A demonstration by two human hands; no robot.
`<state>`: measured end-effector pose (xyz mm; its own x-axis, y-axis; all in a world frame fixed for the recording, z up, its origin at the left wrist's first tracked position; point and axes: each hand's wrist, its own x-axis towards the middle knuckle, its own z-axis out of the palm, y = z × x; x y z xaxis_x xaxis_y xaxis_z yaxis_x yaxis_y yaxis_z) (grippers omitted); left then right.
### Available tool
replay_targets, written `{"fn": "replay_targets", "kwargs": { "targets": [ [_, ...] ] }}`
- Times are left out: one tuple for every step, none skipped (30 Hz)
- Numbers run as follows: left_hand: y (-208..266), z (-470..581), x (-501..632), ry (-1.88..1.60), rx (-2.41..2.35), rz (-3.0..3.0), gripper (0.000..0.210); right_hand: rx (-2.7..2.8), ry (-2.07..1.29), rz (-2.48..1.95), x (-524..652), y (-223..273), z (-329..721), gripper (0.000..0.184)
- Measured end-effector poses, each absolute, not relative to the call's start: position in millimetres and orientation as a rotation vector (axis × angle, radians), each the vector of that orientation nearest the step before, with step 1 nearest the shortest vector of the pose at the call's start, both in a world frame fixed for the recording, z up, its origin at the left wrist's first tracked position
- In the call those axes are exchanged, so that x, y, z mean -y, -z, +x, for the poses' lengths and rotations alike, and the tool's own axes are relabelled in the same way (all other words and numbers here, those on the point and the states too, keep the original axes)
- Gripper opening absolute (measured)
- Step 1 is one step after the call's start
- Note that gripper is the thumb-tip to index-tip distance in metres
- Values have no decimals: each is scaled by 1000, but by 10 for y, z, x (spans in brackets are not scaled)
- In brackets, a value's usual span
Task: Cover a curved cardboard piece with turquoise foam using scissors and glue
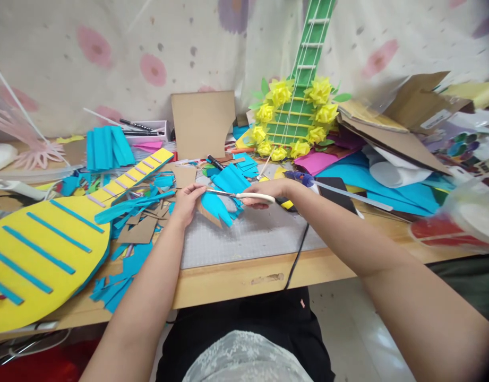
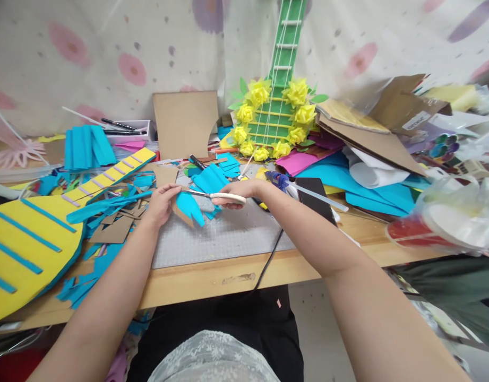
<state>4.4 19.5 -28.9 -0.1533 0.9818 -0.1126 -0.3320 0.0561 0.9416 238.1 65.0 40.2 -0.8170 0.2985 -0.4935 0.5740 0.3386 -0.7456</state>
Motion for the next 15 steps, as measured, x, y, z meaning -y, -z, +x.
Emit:
{"fn": "replay_targets", "kwargs": {
  "targets": [
    [294, 45, -197, -1406, -1112, 806, 20, -2328, 1476, 798, -651, -399, 2383, 57],
    [298, 46, -199, -1404, -1109, 799, 19, -2316, 1483, 813, -650, -398, 2384, 57],
    [303, 46, -201, -1399, -1109, 792, 19, -2303, 1493, 828, -647, -399, 2386, 57],
    [307, 45, -202, -1395, -1109, 784, 19, -2286, 1501, 839, -644, -402, 2386, 57],
    [309, 45, -202, -1390, -1111, 774, 19, -2273, 1510, 844, -639, -407, 2387, 57],
    [309, 44, -201, -1385, -1114, 762, 19, -2261, 1520, 844, -634, -414, 2386, 57],
    [307, 43, -199, -1382, -1118, 747, 19, -2252, 1530, 842, -628, -422, 2386, 57],
    [303, 42, -196, -1380, -1123, 729, 20, -2244, 1536, 842, -623, -430, 2386, 57],
    [298, 41, -193, -1379, -1128, 713, 20, -2240, 1537, 847, -618, -439, 2386, 56],
    [292, 41, -190, -1377, -1132, 703, 20, -2239, 1531, 855, -613, -448, 2387, 55],
    [287, 41, -187, -1373, -1135, 697, 21, -2242, 1522, 864, -610, -455, 2389, 55],
    [284, 41, -186, -1367, -1138, 697, 21, -2247, 1511, 868, -609, -459, 2391, 54],
    [282, 41, -185, -1361, -1141, 699, 22, -2253, 1501, 865, -609, -461, 2395, 54],
    [282, 42, -185, -1356, -1144, 702, 22, -2258, 1497, 857, -611, -459, 2398, 54],
    [282, 44, -185, -1352, -1145, 705, 22, -2264, 1496, 845, -614, -454, 2403, 54]
  ]
}}
